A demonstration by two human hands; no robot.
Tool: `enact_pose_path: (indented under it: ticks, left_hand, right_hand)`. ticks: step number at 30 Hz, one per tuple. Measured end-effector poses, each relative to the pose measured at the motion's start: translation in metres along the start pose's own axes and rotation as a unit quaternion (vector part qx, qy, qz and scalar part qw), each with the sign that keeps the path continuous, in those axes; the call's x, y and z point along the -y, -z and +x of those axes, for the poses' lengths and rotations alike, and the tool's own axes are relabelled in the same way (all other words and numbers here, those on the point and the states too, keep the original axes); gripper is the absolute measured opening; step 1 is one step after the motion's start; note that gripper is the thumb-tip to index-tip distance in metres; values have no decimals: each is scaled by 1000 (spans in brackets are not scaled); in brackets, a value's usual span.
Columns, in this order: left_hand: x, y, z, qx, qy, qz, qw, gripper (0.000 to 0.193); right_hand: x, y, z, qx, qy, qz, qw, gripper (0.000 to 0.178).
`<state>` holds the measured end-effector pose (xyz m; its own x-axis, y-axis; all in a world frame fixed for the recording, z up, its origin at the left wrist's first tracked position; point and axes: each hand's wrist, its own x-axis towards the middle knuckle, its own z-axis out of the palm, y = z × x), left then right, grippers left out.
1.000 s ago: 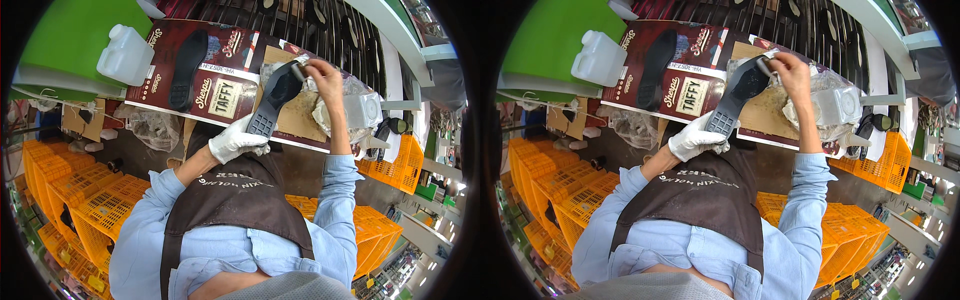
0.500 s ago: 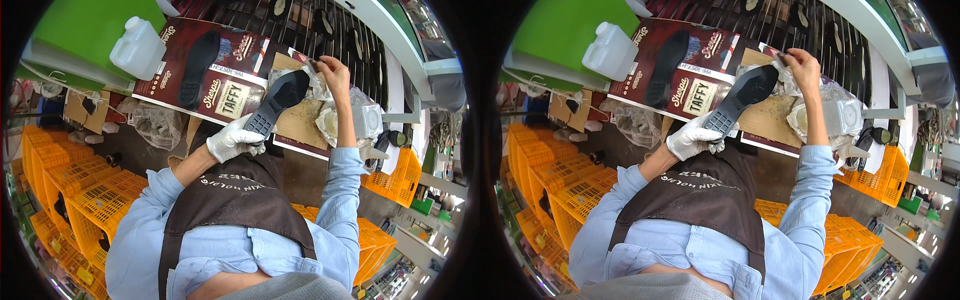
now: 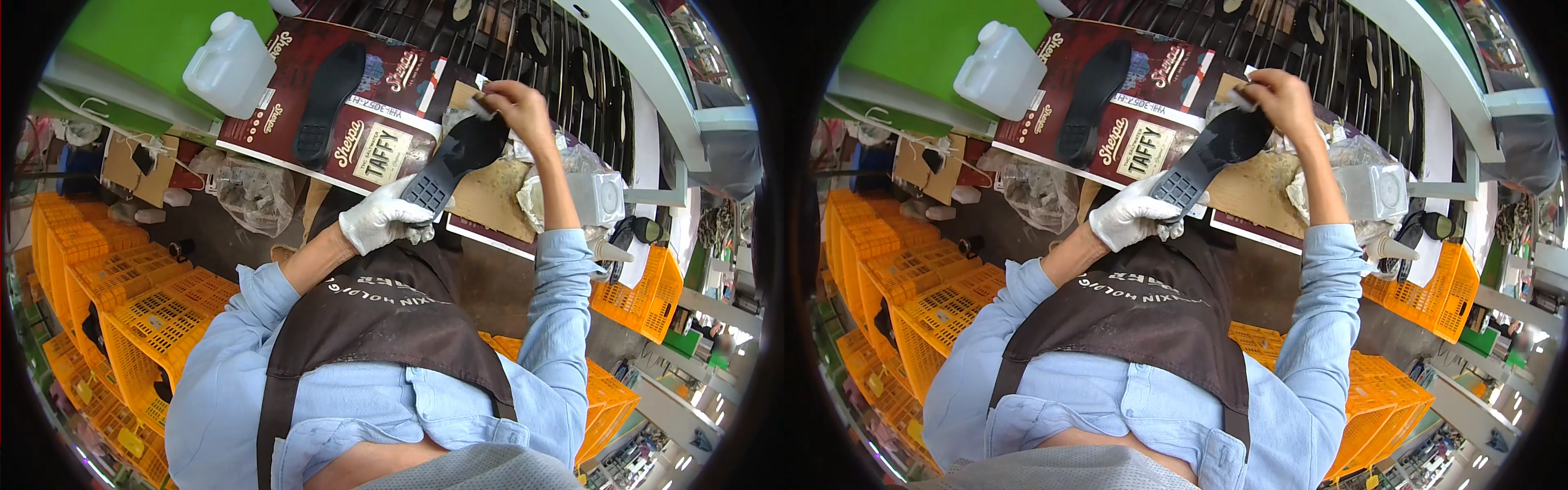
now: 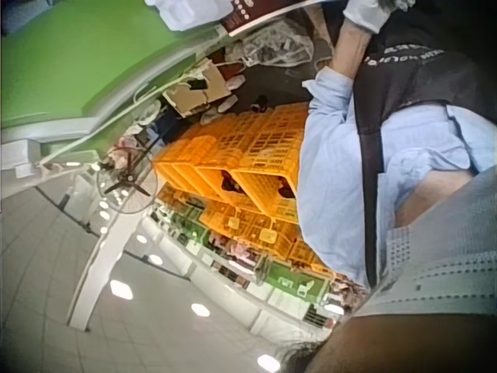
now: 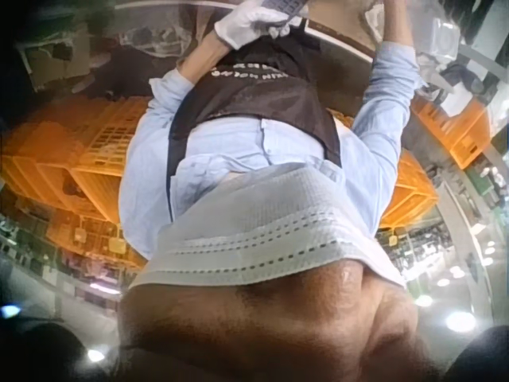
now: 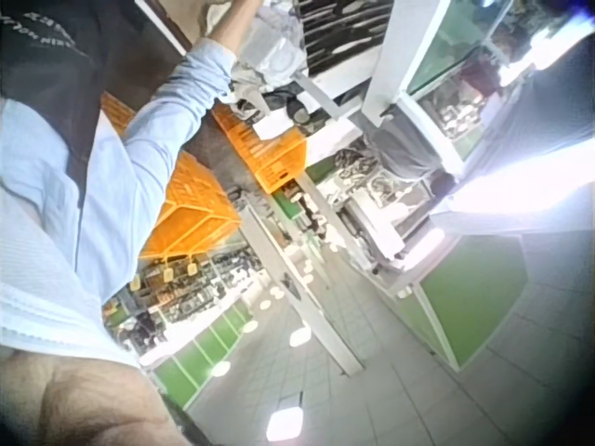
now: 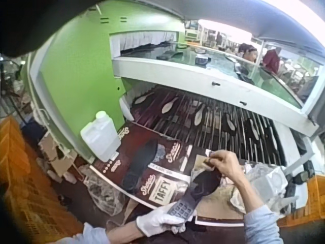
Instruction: Applying adhesive to the underside of shoe soles using a small brush at a manufacturing workstation.
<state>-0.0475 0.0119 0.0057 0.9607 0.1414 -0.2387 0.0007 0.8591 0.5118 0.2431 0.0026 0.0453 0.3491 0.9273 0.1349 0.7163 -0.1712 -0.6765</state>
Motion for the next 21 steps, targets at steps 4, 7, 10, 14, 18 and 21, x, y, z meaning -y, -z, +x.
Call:
enact_pose_path:
  ticks: [4, 7, 10, 14, 18, 21]
  left_hand:
    - [-1, 1, -2, -3, -12, 7, 1000, 59]
    - [-1, 2, 0, -3, 1, 5, 1000, 58]
    - [0, 2, 0, -7, -7, 3, 1000, 56]
    - [1, 3, 0, -10, -14, 3, 1000, 54]
    - [2, 4, -1, -4, -8, -6, 1000, 54]
    - [4, 4, -2, -20, -23, -18, 999, 53]
  right_hand:
    - [11, -3, -3, 203, 17, 129, 970, 22]
    - [18, -6, -3, 177, 83, -5, 981, 21]
    - [23, -9, -5, 13, -6, 67, 998, 23]
    - [26, -13, -9, 297, 5, 85, 951, 21]
    - [26, -17, -13, 61, 12, 85, 994, 20]
    - [28, -19, -20, 187, -51, 269, 943, 24]
